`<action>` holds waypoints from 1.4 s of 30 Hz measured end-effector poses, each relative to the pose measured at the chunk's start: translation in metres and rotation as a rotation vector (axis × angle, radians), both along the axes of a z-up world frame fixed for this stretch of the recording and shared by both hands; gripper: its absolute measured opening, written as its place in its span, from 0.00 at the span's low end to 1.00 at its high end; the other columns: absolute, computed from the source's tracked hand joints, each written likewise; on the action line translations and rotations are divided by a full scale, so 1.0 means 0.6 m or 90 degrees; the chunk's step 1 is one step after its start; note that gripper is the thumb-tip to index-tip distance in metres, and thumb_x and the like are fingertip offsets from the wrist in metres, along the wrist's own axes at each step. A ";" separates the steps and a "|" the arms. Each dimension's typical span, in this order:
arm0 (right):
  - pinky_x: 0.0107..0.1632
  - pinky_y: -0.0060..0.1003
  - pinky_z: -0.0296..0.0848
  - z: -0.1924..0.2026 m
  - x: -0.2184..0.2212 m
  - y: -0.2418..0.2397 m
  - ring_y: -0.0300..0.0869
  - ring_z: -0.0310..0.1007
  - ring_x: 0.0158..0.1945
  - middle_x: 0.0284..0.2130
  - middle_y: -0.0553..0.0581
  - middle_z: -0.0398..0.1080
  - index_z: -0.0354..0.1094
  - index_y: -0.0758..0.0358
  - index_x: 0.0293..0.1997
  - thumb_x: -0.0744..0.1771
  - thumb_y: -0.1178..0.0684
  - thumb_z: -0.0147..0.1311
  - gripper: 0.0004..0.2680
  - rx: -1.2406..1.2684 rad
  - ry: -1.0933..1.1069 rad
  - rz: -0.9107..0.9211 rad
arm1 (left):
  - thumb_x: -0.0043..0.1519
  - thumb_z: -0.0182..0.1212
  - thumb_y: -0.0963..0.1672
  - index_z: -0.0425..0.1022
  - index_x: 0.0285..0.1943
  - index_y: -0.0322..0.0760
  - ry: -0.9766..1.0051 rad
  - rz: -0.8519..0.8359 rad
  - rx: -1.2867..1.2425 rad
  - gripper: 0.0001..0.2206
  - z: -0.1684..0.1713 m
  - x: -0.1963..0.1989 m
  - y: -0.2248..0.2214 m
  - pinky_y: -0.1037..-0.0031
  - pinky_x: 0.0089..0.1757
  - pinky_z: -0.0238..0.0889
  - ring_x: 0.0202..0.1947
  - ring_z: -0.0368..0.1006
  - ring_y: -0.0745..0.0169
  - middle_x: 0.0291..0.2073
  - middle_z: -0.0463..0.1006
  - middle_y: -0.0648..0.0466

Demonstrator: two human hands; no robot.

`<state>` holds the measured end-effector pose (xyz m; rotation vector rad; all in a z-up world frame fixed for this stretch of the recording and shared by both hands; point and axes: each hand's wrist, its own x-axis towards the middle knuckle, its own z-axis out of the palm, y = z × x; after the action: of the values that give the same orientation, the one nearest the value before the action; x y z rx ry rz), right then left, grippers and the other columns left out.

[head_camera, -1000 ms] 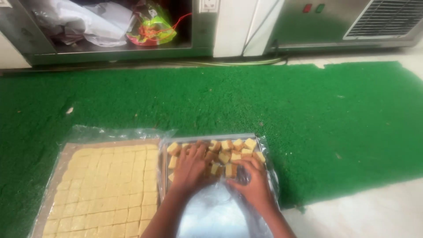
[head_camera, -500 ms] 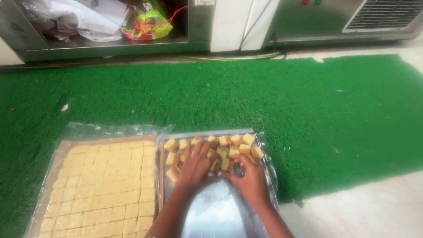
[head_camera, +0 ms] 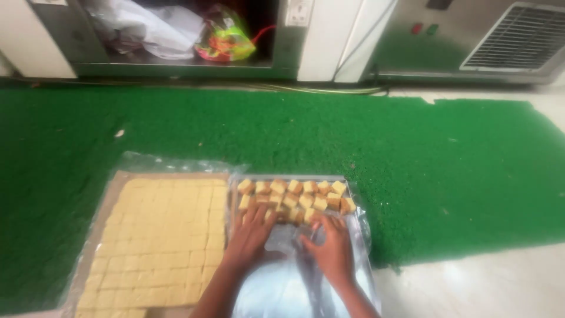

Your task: Picking up small yellow square food items from a tray and placing them onto a separate plastic-covered tray.

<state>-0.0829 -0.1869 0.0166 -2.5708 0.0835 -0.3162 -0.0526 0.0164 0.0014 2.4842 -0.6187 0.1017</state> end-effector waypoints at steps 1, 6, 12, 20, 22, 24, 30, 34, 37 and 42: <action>0.51 0.45 0.71 -0.002 -0.013 0.013 0.44 0.72 0.46 0.34 0.51 0.74 0.74 0.57 0.44 0.59 0.52 0.69 0.13 0.002 -0.006 0.019 | 0.36 0.83 0.50 0.66 0.62 0.46 -0.012 0.000 0.004 0.42 -0.008 -0.010 0.011 0.46 0.61 0.46 0.68 0.55 0.42 0.61 0.65 0.46; 0.47 0.42 0.72 0.014 -0.054 0.109 0.46 0.73 0.42 0.33 0.54 0.73 0.73 0.60 0.38 0.62 0.57 0.63 0.05 0.057 -0.004 0.121 | 0.35 0.82 0.49 0.67 0.59 0.41 -0.075 0.019 -0.042 0.40 0.007 -0.064 0.080 0.48 0.58 0.50 0.67 0.56 0.41 0.61 0.66 0.45; 0.48 0.44 0.72 0.032 -0.111 0.246 0.49 0.72 0.45 0.37 0.58 0.71 0.72 0.63 0.40 0.62 0.60 0.61 0.06 0.059 0.016 0.245 | 0.38 0.82 0.48 0.70 0.58 0.47 -0.087 0.085 -0.040 0.36 0.010 -0.140 0.199 0.48 0.58 0.50 0.66 0.57 0.41 0.61 0.67 0.47; 0.51 0.42 0.75 0.009 -0.175 0.366 0.46 0.75 0.50 0.45 0.56 0.71 0.72 0.62 0.46 0.62 0.60 0.62 0.10 0.109 0.133 0.287 | 0.33 0.85 0.49 0.71 0.52 0.47 -0.058 0.126 0.015 0.36 0.019 -0.206 0.363 0.47 0.60 0.48 0.67 0.56 0.44 0.63 0.66 0.49; 0.50 0.38 0.77 -0.007 -0.187 0.380 0.42 0.77 0.48 0.44 0.53 0.73 0.73 0.60 0.46 0.62 0.59 0.63 0.09 0.079 0.174 0.278 | 0.33 0.85 0.48 0.73 0.48 0.47 -0.030 0.121 0.078 0.33 0.015 -0.220 0.392 0.48 0.60 0.48 0.68 0.55 0.46 0.62 0.66 0.51; 0.50 0.38 0.77 -0.003 -0.199 0.404 0.42 0.77 0.47 0.43 0.53 0.73 0.73 0.60 0.46 0.62 0.58 0.63 0.10 0.052 0.174 0.282 | 0.33 0.85 0.48 0.74 0.46 0.47 -0.027 0.129 0.105 0.31 0.014 -0.232 0.417 0.49 0.61 0.48 0.68 0.55 0.48 0.62 0.66 0.52; 0.51 0.36 0.77 -0.021 -0.221 0.453 0.44 0.76 0.45 0.43 0.53 0.73 0.72 0.58 0.51 0.62 0.59 0.63 0.13 0.063 0.159 0.296 | 0.35 0.83 0.45 0.78 0.41 0.49 -0.004 0.147 0.188 0.24 -0.007 -0.242 0.446 0.54 0.61 0.49 0.69 0.54 0.53 0.62 0.66 0.54; 0.53 0.41 0.74 0.004 -0.241 0.484 0.48 0.72 0.50 0.47 0.56 0.68 0.68 0.58 0.58 0.60 0.63 0.63 0.20 0.035 0.131 0.293 | 0.39 0.80 0.41 0.79 0.40 0.51 -0.036 0.170 0.184 0.20 -0.039 -0.241 0.452 0.56 0.61 0.51 0.68 0.56 0.54 0.61 0.68 0.56; 0.56 0.42 0.74 -0.006 -0.239 0.494 0.48 0.69 0.55 0.49 0.55 0.65 0.65 0.56 0.60 0.60 0.64 0.63 0.22 -0.028 0.156 0.260 | 0.40 0.79 0.40 0.79 0.39 0.49 -0.030 0.193 0.117 0.19 -0.007 -0.245 0.446 0.55 0.60 0.51 0.67 0.56 0.52 0.62 0.68 0.54; 0.56 0.44 0.73 -0.013 -0.241 0.494 0.51 0.67 0.56 0.51 0.56 0.63 0.63 0.58 0.57 0.59 0.66 0.61 0.21 -0.018 0.141 0.263 | 0.42 0.75 0.39 0.79 0.40 0.48 0.018 0.191 0.093 0.17 0.006 -0.251 0.435 0.57 0.60 0.52 0.68 0.56 0.52 0.62 0.68 0.55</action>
<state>-0.2275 0.1094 0.0085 -2.5629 -0.3687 0.1229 -0.2032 0.2776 0.0050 2.7011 -0.2452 0.1403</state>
